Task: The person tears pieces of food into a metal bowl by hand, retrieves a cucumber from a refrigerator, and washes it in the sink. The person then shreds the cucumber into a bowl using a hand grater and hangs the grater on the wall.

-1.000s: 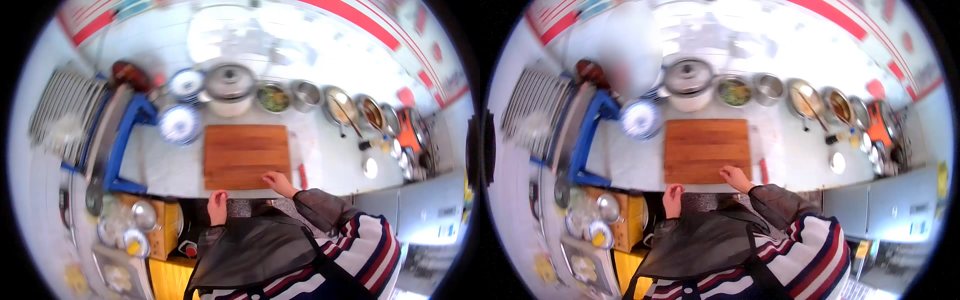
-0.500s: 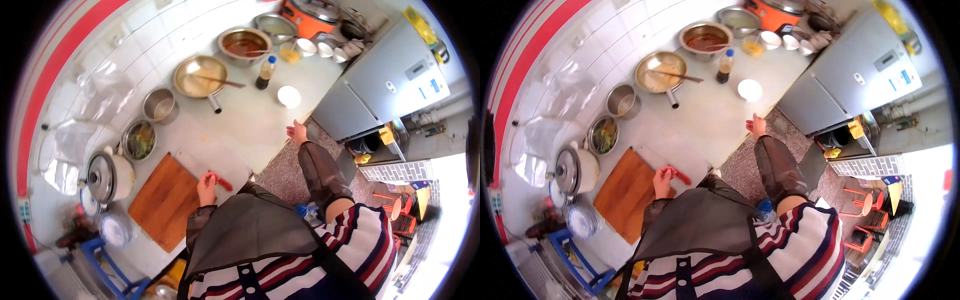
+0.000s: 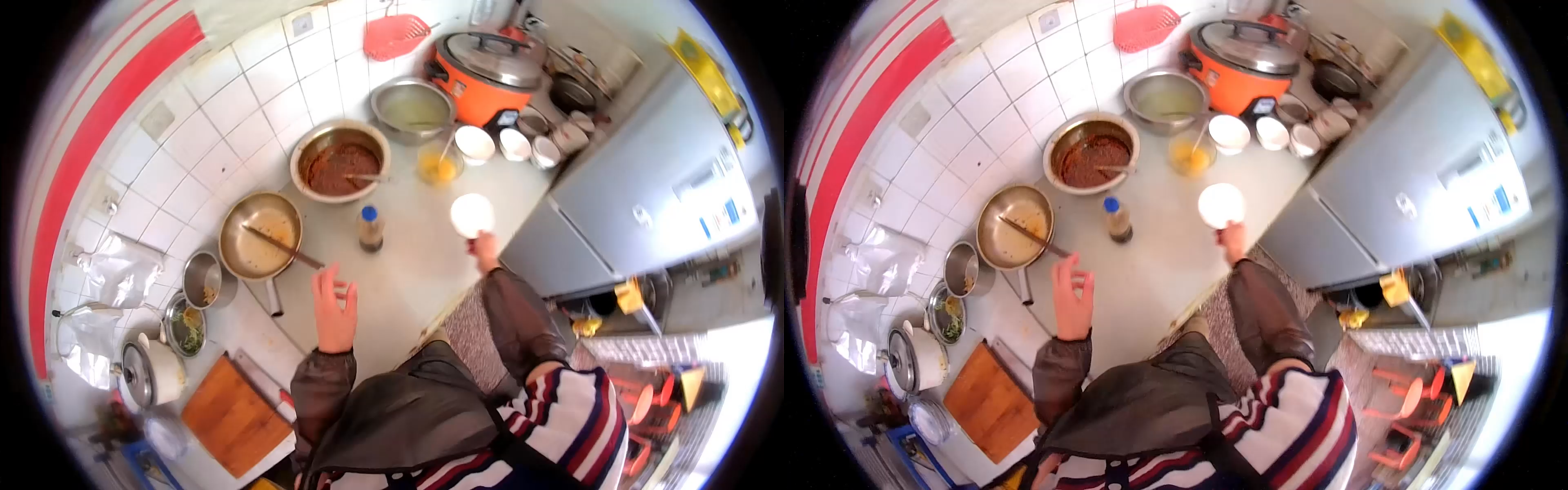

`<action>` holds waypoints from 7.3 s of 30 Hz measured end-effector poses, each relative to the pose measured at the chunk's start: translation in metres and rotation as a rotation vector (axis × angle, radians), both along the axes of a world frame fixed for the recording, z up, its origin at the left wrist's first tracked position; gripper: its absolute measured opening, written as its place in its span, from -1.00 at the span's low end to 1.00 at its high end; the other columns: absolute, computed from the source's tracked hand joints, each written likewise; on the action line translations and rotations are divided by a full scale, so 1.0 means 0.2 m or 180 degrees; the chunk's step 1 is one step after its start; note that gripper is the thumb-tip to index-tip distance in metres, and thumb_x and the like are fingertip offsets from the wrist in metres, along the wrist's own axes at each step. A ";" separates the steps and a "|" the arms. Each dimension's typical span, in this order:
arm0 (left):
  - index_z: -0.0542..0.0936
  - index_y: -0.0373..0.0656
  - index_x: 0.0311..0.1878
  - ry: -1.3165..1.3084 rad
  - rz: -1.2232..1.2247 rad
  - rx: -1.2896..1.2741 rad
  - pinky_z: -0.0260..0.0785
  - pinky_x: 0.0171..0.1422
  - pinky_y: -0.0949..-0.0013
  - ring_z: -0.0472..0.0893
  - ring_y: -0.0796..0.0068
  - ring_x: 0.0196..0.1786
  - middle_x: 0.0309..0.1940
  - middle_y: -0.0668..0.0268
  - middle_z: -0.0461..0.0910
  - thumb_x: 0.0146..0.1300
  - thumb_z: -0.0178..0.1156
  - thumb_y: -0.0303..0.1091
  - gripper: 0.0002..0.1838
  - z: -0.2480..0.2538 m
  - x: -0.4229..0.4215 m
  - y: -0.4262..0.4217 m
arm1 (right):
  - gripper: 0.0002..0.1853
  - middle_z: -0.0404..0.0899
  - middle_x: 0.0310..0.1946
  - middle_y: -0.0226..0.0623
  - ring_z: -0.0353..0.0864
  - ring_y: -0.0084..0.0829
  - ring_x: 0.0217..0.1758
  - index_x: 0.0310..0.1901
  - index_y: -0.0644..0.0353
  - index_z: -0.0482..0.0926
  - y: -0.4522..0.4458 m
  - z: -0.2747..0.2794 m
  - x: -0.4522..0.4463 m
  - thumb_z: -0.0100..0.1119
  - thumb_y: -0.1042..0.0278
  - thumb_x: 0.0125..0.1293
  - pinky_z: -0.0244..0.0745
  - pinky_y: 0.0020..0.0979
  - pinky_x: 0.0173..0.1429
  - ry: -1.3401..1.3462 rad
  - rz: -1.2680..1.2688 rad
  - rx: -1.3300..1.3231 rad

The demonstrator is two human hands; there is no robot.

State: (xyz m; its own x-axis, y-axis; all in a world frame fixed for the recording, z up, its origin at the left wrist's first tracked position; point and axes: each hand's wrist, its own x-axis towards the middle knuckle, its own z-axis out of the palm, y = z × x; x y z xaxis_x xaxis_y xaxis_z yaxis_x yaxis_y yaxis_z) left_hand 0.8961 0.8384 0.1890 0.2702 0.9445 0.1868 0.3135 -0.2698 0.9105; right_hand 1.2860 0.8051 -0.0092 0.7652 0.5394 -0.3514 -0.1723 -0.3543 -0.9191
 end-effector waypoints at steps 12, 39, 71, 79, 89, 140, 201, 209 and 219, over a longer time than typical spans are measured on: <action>0.45 -0.14 -0.23 0.1152 0.0307 0.0154 0.34 -0.22 0.26 0.45 0.18 -0.27 -0.26 0.18 0.35 -0.03 0.32 -0.39 -0.71 0.06 0.58 0.49 | -0.80 0.55 -0.53 -0.28 0.60 -0.33 -0.47 -0.52 0.10 0.50 0.37 0.01 2.36 0.21 0.16 -0.01 0.47 -0.33 -0.42 -0.5659 0.2117 -0.2540; 0.38 -0.18 0.08 0.1394 0.2117 0.0488 0.40 -0.03 0.12 0.52 0.00 -0.16 -0.04 -0.11 0.30 0.04 0.25 -0.24 -0.48 -0.24 0.06 1.60 | -0.71 0.24 -0.50 -0.49 0.22 -0.66 -0.61 -0.21 0.11 0.32 -0.65 0.38 0.38 -0.05 0.62 -0.03 0.09 -0.61 -0.70 -0.0423 0.1466 -0.0871; 0.35 -0.33 0.11 -0.3307 0.1735 -0.4147 0.30 0.21 0.26 0.41 0.19 0.10 0.01 0.14 0.40 0.23 -0.05 -0.39 -0.61 -0.86 -1.44 -0.19 | -0.80 0.60 -0.41 -0.06 0.59 -0.09 -0.24 -0.39 0.09 0.66 -3.39 -0.46 -1.96 0.11 0.39 -0.11 0.48 -0.19 -0.11 -0.0734 -0.0699 -0.3185; 0.28 -0.43 0.13 -0.3091 0.1476 -0.4835 0.20 0.38 0.27 0.36 0.08 0.20 0.09 0.00 0.34 0.17 -0.12 -0.51 -0.58 -0.61 -0.77 -0.89 | -0.49 0.40 -0.21 0.11 0.48 0.10 -0.17 -0.02 0.11 0.31 -3.72 -0.45 -2.05 0.11 0.54 -0.12 0.40 -0.02 -0.15 -0.0424 -0.1817 -0.3230; 0.21 -0.39 0.19 -0.1047 -0.0454 -0.5018 0.31 0.27 0.24 0.33 0.10 0.20 0.11 0.00 0.29 0.21 -0.12 -0.49 -0.55 -0.98 -0.31 -0.72 | -0.68 0.58 -0.38 -0.03 0.54 -0.05 -0.18 -0.42 0.26 0.56 -4.05 -0.50 -1.87 0.26 0.12 -0.05 0.44 -0.10 -0.14 -0.0086 -0.2169 -0.3319; 0.49 -0.30 -0.16 0.3507 -0.5059 -0.1813 0.34 -0.31 0.26 0.46 0.34 -0.39 -0.37 0.18 0.55 0.16 0.08 -0.32 -0.74 -1.61 1.71 -2.64 | -0.56 0.54 -0.65 -0.14 0.50 -0.32 -0.69 -0.54 0.30 0.52 -5.18 -0.33 -2.61 -0.15 0.10 0.28 0.39 -0.31 -0.59 0.0007 -0.8603 -0.2133; 0.60 -0.19 -0.33 -0.1342 -0.9088 0.4885 0.43 -0.24 0.19 0.56 0.20 -0.28 -0.33 0.14 0.56 -0.09 0.12 -0.45 -0.80 -1.85 0.67 -6.04 | -0.72 0.55 -0.21 -0.07 0.49 -0.15 -0.12 -0.16 0.30 0.53 -5.57 -1.30 -2.04 -0.08 0.39 0.15 0.37 -0.26 -0.03 0.0664 -0.5661 0.0949; 0.57 -0.15 -0.20 0.0669 -0.9722 0.4679 0.44 -0.16 0.18 0.61 0.20 -0.21 -0.30 0.15 0.60 0.05 0.05 -0.43 -0.77 -2.05 0.69 -6.08 | -0.64 0.49 -0.10 0.07 0.52 -0.07 -0.04 0.03 0.26 0.36 -5.05 -1.03 -2.22 -0.10 0.43 0.16 0.40 -0.17 -0.01 0.2212 -0.3439 -0.2189; 0.45 -0.27 0.01 -0.0881 -0.9349 0.5140 -0.03 0.37 0.05 0.39 0.21 0.09 -0.20 0.14 0.53 -0.08 0.22 -0.25 -0.47 -1.96 0.69 -5.42 | -0.35 0.21 0.18 -0.08 0.11 0.07 0.25 0.16 -0.07 0.33 -5.57 -1.30 -1.85 0.23 0.39 -0.07 0.36 -0.02 0.07 0.0898 -0.4450 -0.3821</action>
State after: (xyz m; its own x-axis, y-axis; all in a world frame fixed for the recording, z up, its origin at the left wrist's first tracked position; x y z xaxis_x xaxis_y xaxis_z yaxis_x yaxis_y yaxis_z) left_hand 1.0337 -0.2458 -0.2026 -0.5469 -0.8318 -0.0950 -0.8280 0.5206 0.2084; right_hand 0.9154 -0.3081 -0.2692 0.2377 -0.9507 -0.1991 -0.9575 -0.1948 -0.2128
